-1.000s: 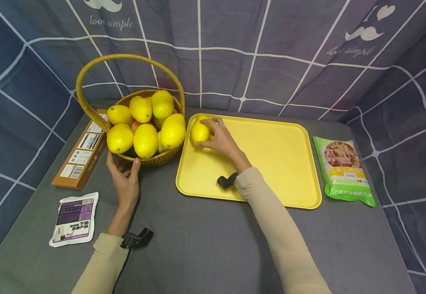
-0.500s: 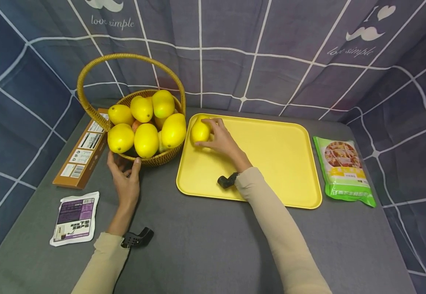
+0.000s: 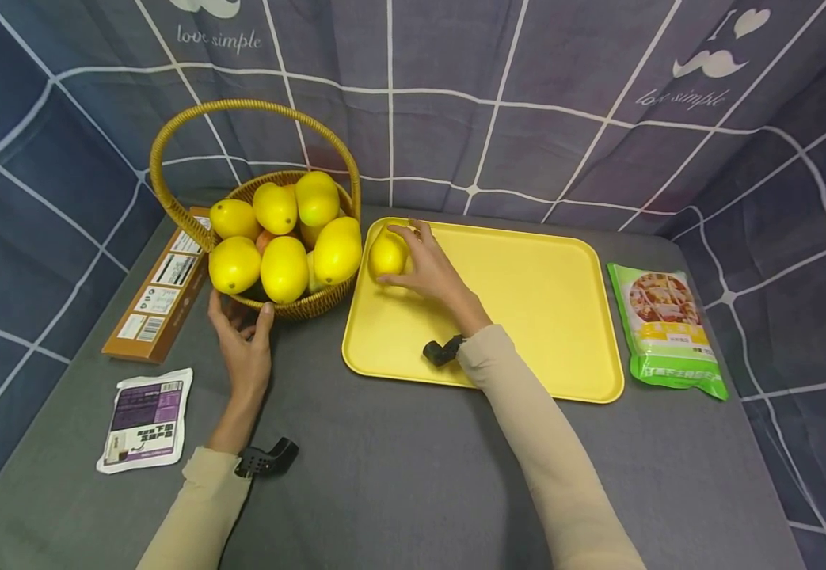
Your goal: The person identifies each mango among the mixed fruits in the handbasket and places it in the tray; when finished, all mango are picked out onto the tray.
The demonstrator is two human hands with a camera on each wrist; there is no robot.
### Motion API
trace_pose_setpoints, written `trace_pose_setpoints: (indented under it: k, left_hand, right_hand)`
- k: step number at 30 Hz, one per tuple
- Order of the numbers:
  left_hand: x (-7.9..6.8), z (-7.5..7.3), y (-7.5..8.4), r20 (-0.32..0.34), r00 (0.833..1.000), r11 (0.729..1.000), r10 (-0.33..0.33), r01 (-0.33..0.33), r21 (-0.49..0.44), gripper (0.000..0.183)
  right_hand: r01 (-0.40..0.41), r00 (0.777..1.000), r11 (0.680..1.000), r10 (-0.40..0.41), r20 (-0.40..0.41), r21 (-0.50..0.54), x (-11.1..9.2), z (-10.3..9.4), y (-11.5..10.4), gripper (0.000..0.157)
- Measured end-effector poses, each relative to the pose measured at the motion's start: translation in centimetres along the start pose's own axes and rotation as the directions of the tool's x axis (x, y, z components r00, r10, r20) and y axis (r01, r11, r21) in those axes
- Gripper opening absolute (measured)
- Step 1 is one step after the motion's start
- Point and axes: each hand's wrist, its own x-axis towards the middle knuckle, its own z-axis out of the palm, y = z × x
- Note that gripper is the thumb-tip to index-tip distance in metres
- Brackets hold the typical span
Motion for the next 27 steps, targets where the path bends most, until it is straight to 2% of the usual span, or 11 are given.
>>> trace_pose_setpoints:
  k: [4,12,17,27]
  left_hand:
    - [0.1,0.0,0.0,-0.003,1.000,1.000,0.009,-0.009,0.002,0.075]
    - [0.2,-0.1,0.0,-0.009,1.000,1.000,0.008,-0.008,0.008,0.075]
    - [0.2,-0.1,0.0,-0.003,1.000,1.000,0.008,-0.008,0.006,0.075]
    - [0.1,-0.1,0.0,-0.003,1.000,1.000,0.011,-0.011,0.008,0.075]
  right_hand:
    - [0.092,0.995,0.996,-0.092,-0.037,0.004,-0.1,-0.7,-1.9,0.089]
    - [0.196,0.981,0.978,-0.195,-0.023,0.069,0.3,-0.6,-6.1,0.092]
    - [0.206,0.979,0.971,-0.205,-0.016,0.124,0.5,0.0,-7.2,0.090]
    - [0.171,0.985,0.984,-0.171,0.015,0.046,0.6,0.5,-7.6,0.085]
